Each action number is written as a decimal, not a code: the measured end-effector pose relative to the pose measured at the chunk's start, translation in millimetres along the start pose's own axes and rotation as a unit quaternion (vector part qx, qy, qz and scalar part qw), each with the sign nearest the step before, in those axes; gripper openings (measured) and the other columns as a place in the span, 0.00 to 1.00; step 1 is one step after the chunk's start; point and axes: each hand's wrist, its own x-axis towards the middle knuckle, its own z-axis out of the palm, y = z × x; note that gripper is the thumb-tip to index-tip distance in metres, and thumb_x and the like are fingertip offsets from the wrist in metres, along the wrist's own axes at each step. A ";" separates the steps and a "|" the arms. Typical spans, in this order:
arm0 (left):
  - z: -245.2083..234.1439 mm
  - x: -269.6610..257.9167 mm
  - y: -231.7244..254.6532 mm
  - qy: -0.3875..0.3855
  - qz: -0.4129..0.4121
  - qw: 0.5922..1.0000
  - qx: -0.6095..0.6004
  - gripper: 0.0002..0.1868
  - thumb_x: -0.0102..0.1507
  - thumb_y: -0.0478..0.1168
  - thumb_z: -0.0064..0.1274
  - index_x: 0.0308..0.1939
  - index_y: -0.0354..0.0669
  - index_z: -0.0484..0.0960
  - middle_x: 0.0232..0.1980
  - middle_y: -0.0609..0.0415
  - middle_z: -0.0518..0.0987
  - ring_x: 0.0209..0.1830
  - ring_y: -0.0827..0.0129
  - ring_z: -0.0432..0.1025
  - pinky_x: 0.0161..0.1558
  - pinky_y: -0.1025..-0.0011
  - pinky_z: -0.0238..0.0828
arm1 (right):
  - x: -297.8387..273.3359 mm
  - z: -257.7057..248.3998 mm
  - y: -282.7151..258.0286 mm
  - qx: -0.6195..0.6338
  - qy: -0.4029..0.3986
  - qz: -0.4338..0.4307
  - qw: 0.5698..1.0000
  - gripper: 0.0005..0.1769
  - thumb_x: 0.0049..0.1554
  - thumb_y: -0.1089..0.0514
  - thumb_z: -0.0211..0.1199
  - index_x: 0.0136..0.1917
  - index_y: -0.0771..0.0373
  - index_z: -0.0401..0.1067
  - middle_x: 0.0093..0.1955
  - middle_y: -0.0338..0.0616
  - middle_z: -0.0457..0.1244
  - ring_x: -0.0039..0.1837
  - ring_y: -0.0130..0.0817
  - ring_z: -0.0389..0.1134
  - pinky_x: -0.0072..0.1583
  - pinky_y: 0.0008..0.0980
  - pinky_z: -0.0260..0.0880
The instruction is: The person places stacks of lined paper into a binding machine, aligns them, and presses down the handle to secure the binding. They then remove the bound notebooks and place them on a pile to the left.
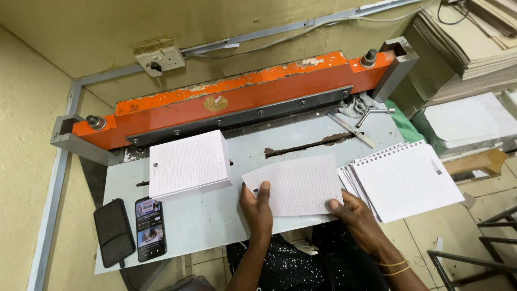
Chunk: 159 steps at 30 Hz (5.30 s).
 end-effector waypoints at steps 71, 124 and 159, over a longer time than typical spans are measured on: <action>-123.5 66.3 64.7 -0.008 0.432 0.810 0.397 0.10 0.73 0.43 0.57 0.54 0.43 0.88 0.50 0.51 0.86 0.49 0.59 0.79 0.47 0.62 0.77 | -67.4 -90.3 -68.7 -0.344 0.370 -0.344 0.791 0.21 0.74 0.50 0.61 0.58 0.74 0.77 0.47 0.56 0.71 0.39 0.44 0.70 0.42 0.39 0.71; -64.9 -22.9 9.0 -0.199 0.167 0.965 0.038 0.23 0.71 0.57 0.49 0.61 0.45 0.79 0.61 0.49 0.86 0.68 0.57 0.77 0.75 0.53 0.66 | -0.9 24.9 4.0 -0.202 -0.016 -0.108 0.973 0.29 0.57 0.36 0.60 0.66 0.51 0.74 0.64 0.40 0.70 0.56 0.37 0.75 0.48 0.29 0.79; 52.3 78.7 51.1 -0.132 -0.136 0.976 0.107 0.29 0.73 0.34 0.44 0.78 0.29 0.59 0.59 0.29 0.76 0.43 0.44 0.86 0.45 0.59 0.91 | 143.8 55.9 -46.6 0.198 0.195 -0.023 0.960 0.18 0.70 0.64 0.53 0.66 0.83 0.63 0.45 0.70 0.70 0.48 0.56 0.79 0.54 0.48 0.85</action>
